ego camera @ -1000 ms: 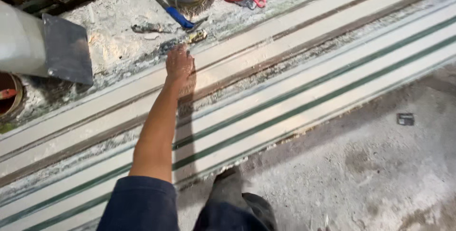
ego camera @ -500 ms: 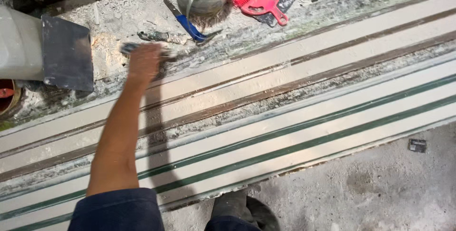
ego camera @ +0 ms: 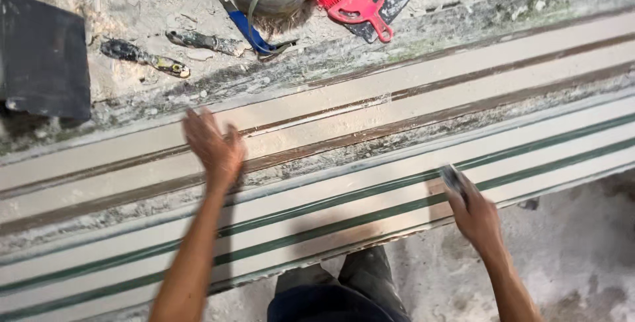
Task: The person uses a small hand scraper to remove dried plaster residue from long grooved mold strips, running the tool along the grooves and along the edges, occasionally brushing debris away by hand and repositioning the strips to reach new sections.
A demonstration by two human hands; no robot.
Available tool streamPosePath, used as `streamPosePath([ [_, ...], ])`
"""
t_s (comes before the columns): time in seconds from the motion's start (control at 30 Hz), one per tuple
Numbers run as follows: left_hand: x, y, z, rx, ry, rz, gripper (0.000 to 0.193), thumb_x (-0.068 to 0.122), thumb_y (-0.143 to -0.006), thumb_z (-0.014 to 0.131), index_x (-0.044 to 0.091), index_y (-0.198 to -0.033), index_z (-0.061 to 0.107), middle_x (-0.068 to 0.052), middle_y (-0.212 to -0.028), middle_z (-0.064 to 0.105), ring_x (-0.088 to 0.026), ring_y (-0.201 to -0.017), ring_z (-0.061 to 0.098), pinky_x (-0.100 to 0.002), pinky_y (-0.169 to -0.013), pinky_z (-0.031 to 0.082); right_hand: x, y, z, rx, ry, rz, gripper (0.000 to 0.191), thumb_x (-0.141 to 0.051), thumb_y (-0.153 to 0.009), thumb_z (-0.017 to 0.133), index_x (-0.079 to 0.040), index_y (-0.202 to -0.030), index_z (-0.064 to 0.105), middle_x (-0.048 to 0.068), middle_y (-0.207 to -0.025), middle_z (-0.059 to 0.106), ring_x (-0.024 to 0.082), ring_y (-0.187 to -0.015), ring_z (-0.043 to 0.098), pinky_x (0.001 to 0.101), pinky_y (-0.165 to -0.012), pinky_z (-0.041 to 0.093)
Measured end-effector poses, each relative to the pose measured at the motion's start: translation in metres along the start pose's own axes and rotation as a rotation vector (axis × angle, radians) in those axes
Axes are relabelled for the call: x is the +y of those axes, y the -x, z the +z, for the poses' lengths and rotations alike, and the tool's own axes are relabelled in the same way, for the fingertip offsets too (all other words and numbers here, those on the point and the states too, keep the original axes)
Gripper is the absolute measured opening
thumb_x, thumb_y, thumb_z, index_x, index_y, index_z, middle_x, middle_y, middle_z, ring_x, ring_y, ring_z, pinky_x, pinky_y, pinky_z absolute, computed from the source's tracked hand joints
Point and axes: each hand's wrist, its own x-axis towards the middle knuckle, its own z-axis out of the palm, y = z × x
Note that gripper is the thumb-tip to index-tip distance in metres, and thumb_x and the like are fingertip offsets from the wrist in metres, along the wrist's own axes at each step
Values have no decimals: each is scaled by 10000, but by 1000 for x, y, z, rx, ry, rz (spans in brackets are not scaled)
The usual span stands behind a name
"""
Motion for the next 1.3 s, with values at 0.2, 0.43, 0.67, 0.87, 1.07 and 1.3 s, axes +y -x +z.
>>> streamPosePath([
  [0.2,85,55,19,-213,202,-367,1152,726,-880,644,81,-1666,103,-341,-1674,-81,-560,-1524,-142,-758,-1164,6,-37,-145,-9,-59,332,-495,501,-396,-989,585,-219,-1458,582,153,-1064,740,365,-931,700,473,-766,575],
  [0.43,112,22,35,-357,84,-559,1355,866,-770,614,115,-1675,-59,-316,-1672,-226,-581,-1476,-271,-812,-1144,-51,-33,-263,-59,-493,926,-547,538,-340,-987,542,-374,-1513,438,154,-1055,696,357,-826,731,500,-618,602],
  [0.67,112,22,37,-445,64,-567,1355,852,-817,586,113,-1657,-179,-307,-1645,-323,-580,-1413,-374,-828,-1120,-110,-134,-253,-6,-580,791,-940,407,-392,-979,502,-329,-1380,521,166,-990,698,376,-769,708,530,-639,562],
  [0.87,117,23,26,-442,97,-548,1353,830,-818,602,120,-1658,-186,-302,-1638,-330,-564,-1423,-374,-813,-1134,-126,-164,-246,-1,-641,893,-974,367,-403,-1074,400,-327,-1425,477,169,-947,663,380,-686,691,517,-545,556],
  [1.07,114,24,30,-440,127,-546,1295,811,-882,584,111,-1659,-180,-300,-1646,-318,-577,-1428,-360,-828,-1131,-126,-147,-249,-29,-718,1088,-585,444,-419,-1044,358,-426,-1486,399,183,-930,667,358,-648,735,490,-520,605],
  [1.3,108,20,28,-447,150,-523,1197,734,-944,550,143,-1650,-214,-272,-1638,-341,-549,-1425,-375,-807,-1143,-134,-228,-217,72,-618,896,-1098,302,-421,-1092,429,-253,-1300,568,187,-952,688,398,-722,696,533,-586,549],
])
